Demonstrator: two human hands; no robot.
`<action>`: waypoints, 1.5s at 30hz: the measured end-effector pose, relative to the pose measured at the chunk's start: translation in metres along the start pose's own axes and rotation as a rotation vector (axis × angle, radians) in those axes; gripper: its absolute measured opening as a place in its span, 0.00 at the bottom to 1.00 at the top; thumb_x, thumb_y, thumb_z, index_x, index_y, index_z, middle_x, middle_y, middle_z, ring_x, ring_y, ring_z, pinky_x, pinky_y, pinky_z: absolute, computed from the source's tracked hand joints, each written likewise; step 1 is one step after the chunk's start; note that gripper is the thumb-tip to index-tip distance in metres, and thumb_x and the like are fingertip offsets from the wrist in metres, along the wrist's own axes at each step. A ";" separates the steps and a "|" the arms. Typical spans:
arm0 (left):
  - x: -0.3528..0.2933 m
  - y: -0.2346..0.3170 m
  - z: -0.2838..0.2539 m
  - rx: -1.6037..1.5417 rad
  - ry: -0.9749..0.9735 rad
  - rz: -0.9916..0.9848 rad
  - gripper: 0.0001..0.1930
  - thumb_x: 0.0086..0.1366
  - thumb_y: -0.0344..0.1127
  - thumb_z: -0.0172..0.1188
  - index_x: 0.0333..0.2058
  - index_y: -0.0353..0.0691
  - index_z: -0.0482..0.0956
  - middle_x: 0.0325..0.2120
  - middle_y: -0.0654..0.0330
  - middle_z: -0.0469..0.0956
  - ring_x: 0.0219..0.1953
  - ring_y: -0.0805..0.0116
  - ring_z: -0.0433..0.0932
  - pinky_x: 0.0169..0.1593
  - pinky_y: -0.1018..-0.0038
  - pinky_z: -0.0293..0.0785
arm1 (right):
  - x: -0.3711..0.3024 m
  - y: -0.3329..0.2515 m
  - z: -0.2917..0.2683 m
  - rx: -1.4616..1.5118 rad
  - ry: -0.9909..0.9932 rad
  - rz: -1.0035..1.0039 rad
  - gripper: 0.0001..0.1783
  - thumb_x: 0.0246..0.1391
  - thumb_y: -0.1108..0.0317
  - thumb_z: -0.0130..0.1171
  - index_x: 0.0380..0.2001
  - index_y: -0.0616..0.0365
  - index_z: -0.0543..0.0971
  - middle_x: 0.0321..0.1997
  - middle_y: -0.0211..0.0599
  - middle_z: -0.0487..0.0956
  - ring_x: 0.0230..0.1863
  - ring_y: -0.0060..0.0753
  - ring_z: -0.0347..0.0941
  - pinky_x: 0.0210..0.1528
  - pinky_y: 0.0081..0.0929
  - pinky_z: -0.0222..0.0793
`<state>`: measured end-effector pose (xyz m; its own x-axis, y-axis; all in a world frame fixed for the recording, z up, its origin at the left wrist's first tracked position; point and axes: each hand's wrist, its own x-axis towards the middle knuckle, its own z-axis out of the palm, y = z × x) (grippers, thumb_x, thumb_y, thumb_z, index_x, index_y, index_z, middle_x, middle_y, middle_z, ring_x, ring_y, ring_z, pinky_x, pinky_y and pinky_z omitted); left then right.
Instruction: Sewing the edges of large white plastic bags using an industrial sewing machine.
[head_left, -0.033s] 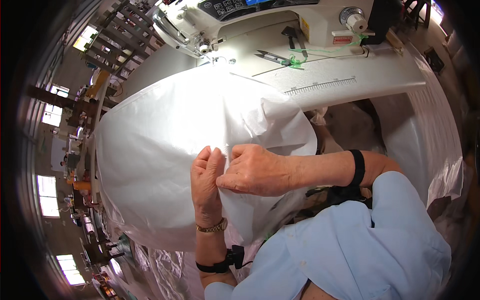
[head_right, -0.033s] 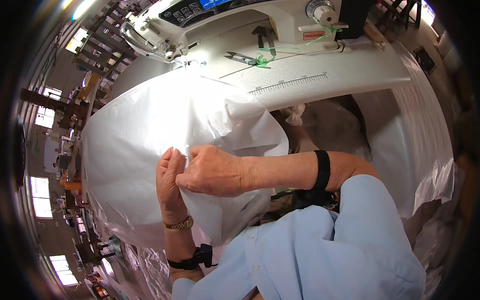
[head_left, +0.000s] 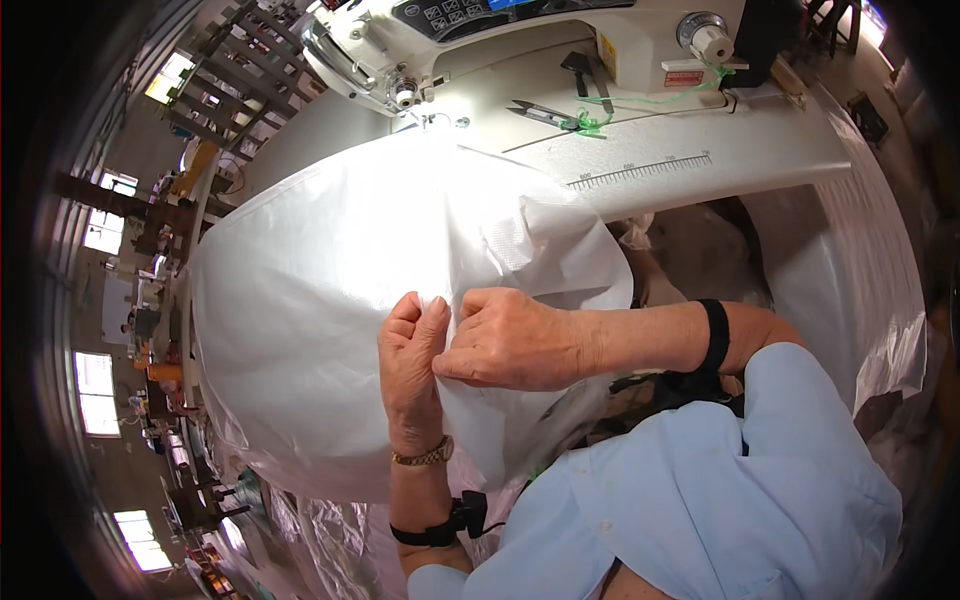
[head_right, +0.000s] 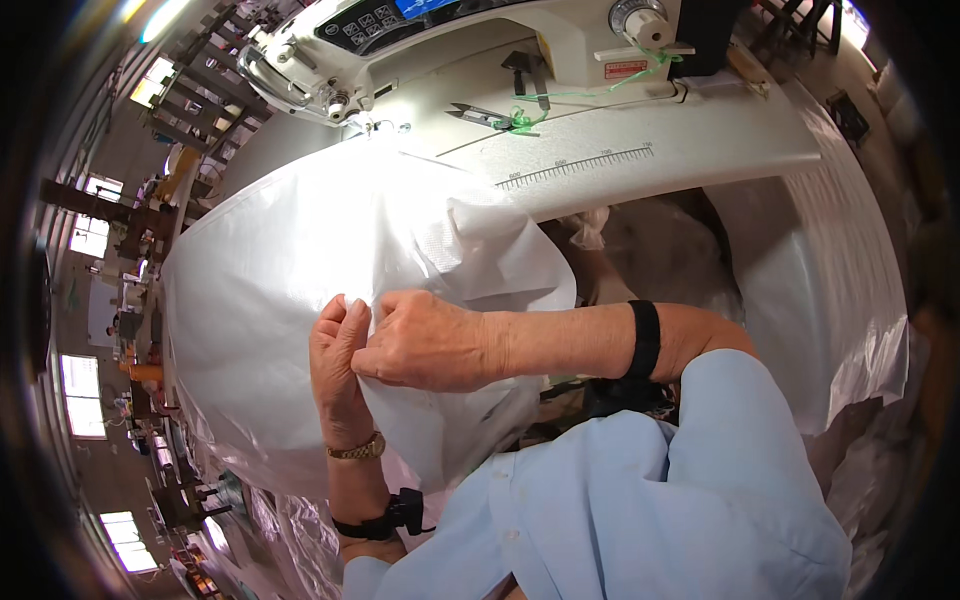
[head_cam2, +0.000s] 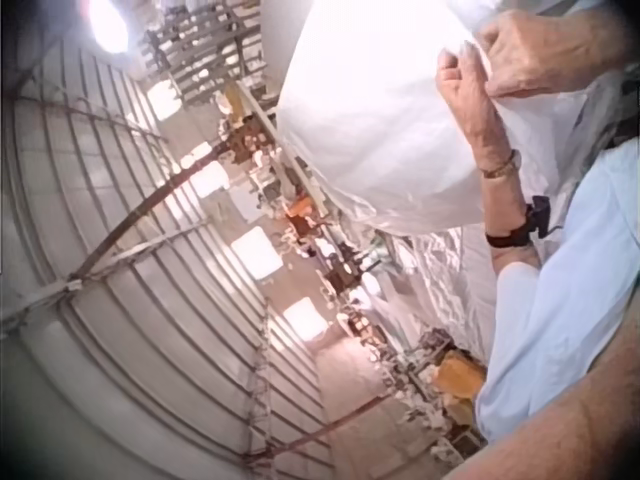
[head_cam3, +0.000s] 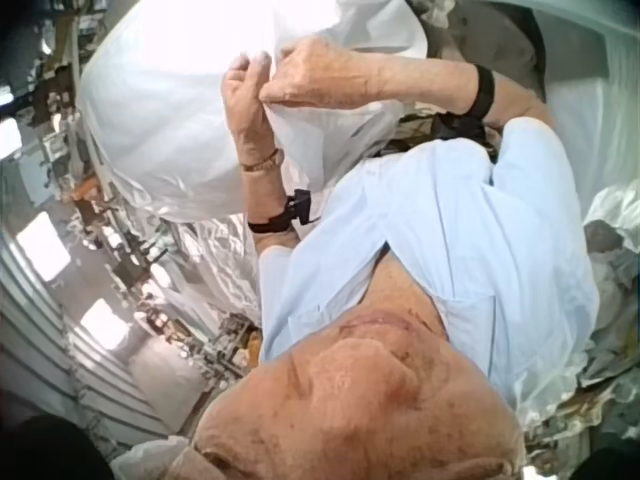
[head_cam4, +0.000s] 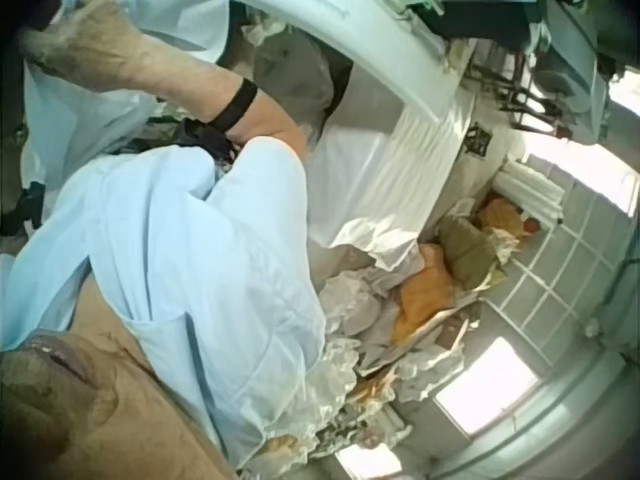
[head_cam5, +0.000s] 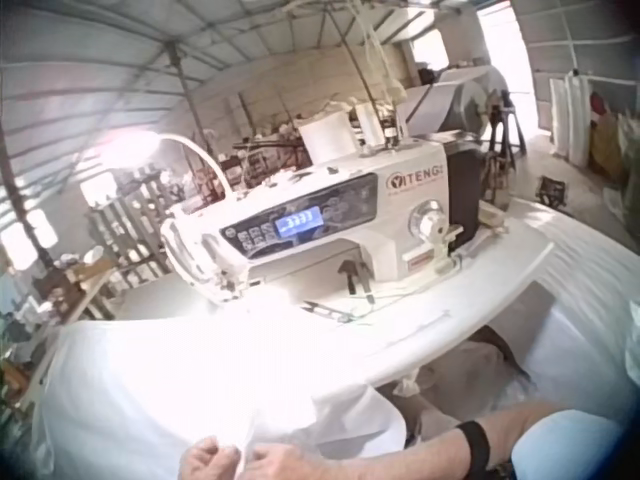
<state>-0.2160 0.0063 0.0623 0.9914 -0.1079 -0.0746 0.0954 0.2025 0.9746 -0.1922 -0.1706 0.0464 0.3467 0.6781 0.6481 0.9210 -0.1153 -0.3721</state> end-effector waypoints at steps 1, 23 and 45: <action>0.001 0.002 0.002 0.004 -0.004 -0.003 0.07 0.71 0.29 0.57 0.30 0.42 0.74 0.25 0.72 0.74 0.25 0.88 0.66 0.29 0.86 0.62 | -0.002 0.003 0.001 -0.001 0.000 -0.040 0.05 0.52 0.69 0.61 0.31 0.53 0.75 0.26 0.28 0.76 0.30 0.29 0.75 0.39 0.31 0.68; 0.008 0.028 0.024 0.077 0.112 -0.068 0.11 0.67 0.28 0.62 0.26 0.43 0.71 0.21 0.73 0.71 0.23 0.87 0.63 0.28 0.86 0.60 | -0.103 0.033 0.008 -0.073 0.486 0.543 0.10 0.53 0.68 0.65 0.34 0.61 0.76 0.32 0.41 0.78 0.35 0.44 0.75 0.40 0.37 0.71; 0.010 0.022 0.020 0.176 0.064 -0.086 0.08 0.65 0.26 0.64 0.29 0.40 0.74 0.22 0.72 0.74 0.22 0.88 0.67 0.27 0.88 0.63 | -0.135 0.011 -0.044 0.690 0.307 0.872 0.18 0.67 0.64 0.52 0.24 0.63 0.67 0.23 0.25 0.62 0.28 0.16 0.55 0.28 0.23 0.56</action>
<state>-0.2054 -0.0096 0.0874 0.9844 -0.0544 -0.1671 0.1684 0.0209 0.9855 -0.2206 -0.2956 -0.0158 0.9334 0.3469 0.0913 0.0870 0.0281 -0.9958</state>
